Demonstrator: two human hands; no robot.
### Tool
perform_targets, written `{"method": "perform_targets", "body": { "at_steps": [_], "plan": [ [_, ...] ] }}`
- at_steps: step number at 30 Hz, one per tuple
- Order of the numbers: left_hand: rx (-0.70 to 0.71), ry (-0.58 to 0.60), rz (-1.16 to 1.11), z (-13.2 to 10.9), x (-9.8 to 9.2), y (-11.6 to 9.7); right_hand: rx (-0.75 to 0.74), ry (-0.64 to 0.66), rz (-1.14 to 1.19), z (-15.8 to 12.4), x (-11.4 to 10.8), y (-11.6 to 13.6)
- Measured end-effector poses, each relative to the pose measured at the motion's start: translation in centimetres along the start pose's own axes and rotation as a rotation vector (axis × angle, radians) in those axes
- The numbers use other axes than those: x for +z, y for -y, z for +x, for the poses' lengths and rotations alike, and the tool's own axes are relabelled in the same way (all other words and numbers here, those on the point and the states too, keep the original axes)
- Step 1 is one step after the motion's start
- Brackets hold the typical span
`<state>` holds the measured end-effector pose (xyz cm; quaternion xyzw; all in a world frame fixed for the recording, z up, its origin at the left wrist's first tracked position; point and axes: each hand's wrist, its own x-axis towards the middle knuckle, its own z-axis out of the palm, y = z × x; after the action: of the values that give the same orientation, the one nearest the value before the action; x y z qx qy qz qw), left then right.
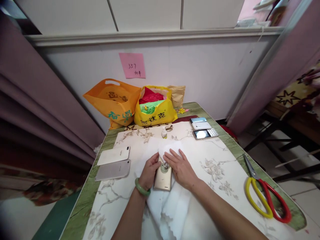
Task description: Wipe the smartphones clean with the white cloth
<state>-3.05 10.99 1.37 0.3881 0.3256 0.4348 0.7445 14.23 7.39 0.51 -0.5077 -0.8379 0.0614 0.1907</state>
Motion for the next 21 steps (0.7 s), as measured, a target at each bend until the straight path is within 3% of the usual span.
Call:
{"method": "perform_targets", "body": {
  "at_steps": [5,13,17,21],
  "plan": [
    [-0.024,-0.011,-0.04,0.0,-0.2,0.1,-0.011,0.109,0.043,0.7,-0.3,-0.6],
    [-0.085,-0.102,-0.096,0.1,-0.3,0.2,-0.041,0.063,-0.022,-3.1,-0.8,-1.1],
    [-0.061,-0.065,-0.024,-0.2,0.0,0.0,-0.09,0.066,-0.028,-1.1,-1.1,-0.5],
    [-0.053,-0.139,0.043,-0.5,0.1,0.1,-0.159,0.114,-0.023,0.9,-0.8,-0.1]
  ]
}}
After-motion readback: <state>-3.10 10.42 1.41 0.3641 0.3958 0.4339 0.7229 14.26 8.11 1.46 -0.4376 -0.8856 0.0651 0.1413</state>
